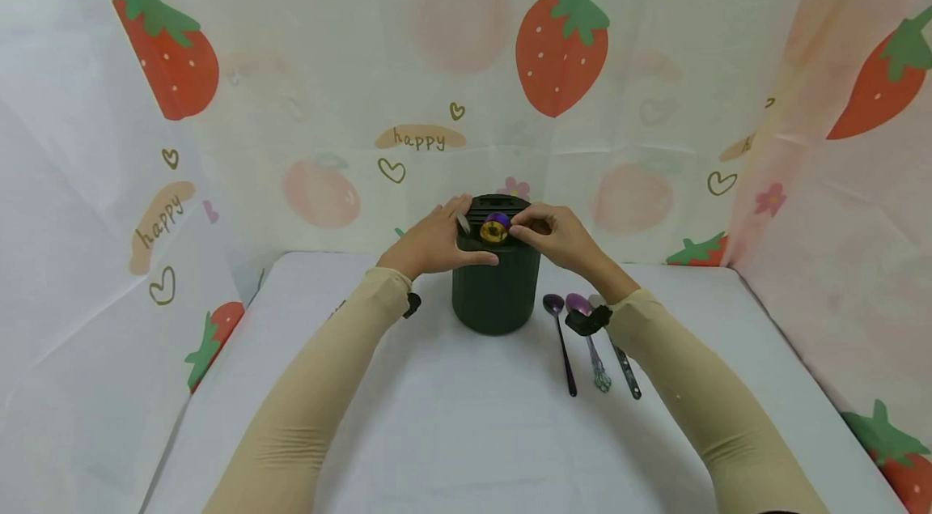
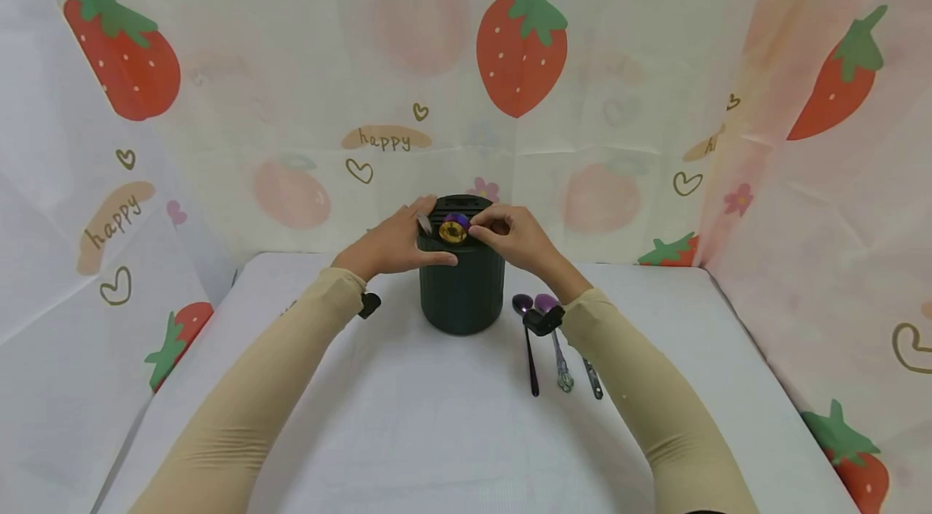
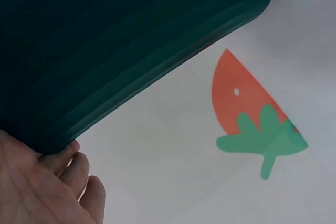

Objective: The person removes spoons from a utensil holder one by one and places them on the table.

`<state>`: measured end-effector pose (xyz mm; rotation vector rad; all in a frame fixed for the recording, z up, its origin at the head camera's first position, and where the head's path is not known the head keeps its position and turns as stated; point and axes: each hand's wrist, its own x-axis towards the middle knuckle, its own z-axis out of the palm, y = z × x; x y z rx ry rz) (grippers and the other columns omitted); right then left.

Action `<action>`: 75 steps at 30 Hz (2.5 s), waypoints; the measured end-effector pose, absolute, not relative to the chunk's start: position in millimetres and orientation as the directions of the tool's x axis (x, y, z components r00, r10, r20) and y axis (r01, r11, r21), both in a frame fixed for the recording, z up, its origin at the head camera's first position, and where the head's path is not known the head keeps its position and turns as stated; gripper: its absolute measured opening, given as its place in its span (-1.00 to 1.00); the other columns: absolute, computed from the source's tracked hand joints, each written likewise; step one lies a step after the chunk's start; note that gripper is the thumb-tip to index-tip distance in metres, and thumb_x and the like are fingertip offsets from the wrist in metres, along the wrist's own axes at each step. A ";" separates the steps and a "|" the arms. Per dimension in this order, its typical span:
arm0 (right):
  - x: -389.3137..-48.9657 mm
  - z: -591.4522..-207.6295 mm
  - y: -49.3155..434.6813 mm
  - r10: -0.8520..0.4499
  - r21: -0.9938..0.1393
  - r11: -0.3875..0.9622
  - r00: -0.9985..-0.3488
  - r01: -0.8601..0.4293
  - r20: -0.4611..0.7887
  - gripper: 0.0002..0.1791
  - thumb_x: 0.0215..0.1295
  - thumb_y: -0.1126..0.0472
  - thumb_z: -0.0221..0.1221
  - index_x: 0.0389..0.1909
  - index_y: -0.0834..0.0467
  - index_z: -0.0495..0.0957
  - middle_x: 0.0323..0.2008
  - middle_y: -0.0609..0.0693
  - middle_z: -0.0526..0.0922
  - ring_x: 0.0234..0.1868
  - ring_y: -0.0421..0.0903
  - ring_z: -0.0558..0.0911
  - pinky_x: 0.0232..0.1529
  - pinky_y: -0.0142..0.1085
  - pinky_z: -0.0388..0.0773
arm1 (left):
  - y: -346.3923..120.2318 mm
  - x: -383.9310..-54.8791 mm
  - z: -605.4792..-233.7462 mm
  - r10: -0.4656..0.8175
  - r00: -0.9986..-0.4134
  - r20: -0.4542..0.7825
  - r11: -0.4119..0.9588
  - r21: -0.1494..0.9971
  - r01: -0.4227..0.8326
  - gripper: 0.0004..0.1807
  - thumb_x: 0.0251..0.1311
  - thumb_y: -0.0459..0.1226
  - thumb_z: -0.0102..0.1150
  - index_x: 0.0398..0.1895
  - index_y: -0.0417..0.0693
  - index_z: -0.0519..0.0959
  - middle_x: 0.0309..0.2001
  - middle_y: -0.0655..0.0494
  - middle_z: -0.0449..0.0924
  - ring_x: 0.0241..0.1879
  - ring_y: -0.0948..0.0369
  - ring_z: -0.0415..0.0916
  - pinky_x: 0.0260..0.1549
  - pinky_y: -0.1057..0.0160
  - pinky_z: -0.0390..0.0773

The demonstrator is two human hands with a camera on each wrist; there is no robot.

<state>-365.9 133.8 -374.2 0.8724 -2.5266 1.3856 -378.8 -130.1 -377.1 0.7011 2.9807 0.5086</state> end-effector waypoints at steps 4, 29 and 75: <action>-367.3 -374.6 137.4 -0.415 -0.759 0.383 -0.833 -0.526 0.367 -0.78 0.58 0.21 0.28 0.03 0.26 0.75 -0.13 0.13 0.73 -0.31 -0.04 0.54 -0.29 -0.41 0.54 | -130.1 -378.6 -378.6 0.436 -0.899 0.040 0.840 0.340 0.422 0.49 0.08 0.62 0.19 0.80 0.00 -0.25 0.77 -0.03 -0.22 0.72 -0.18 -0.18 0.68 -0.15 0.03; -368.7 -375.3 150.9 -0.321 -0.891 -0.034 -0.839 -0.453 0.439 -0.75 0.64 0.29 0.17 0.04 0.45 0.60 -0.28 -0.03 0.62 -0.25 -0.13 0.49 -0.11 -0.43 0.55 | -131.2 -381.8 -384.6 0.452 -0.889 0.067 0.821 0.359 0.444 0.46 0.13 0.57 0.23 0.80 -0.03 -0.25 0.77 -0.02 -0.21 0.74 -0.02 -0.21 0.72 0.00 -0.15; -344.9 -319.7 176.3 -0.055 -0.685 -0.543 -0.793 -0.486 0.607 -0.80 0.61 0.40 0.15 -0.19 0.20 0.73 -0.25 0.10 0.82 -0.37 -0.12 0.31 -0.27 -0.37 0.27 | -130.9 -378.0 -379.0 0.452 -0.890 0.063 0.825 0.349 0.444 0.42 0.16 0.54 0.23 0.80 -0.05 -0.20 0.77 -0.02 -0.21 0.74 -0.03 -0.21 0.72 0.00 -0.15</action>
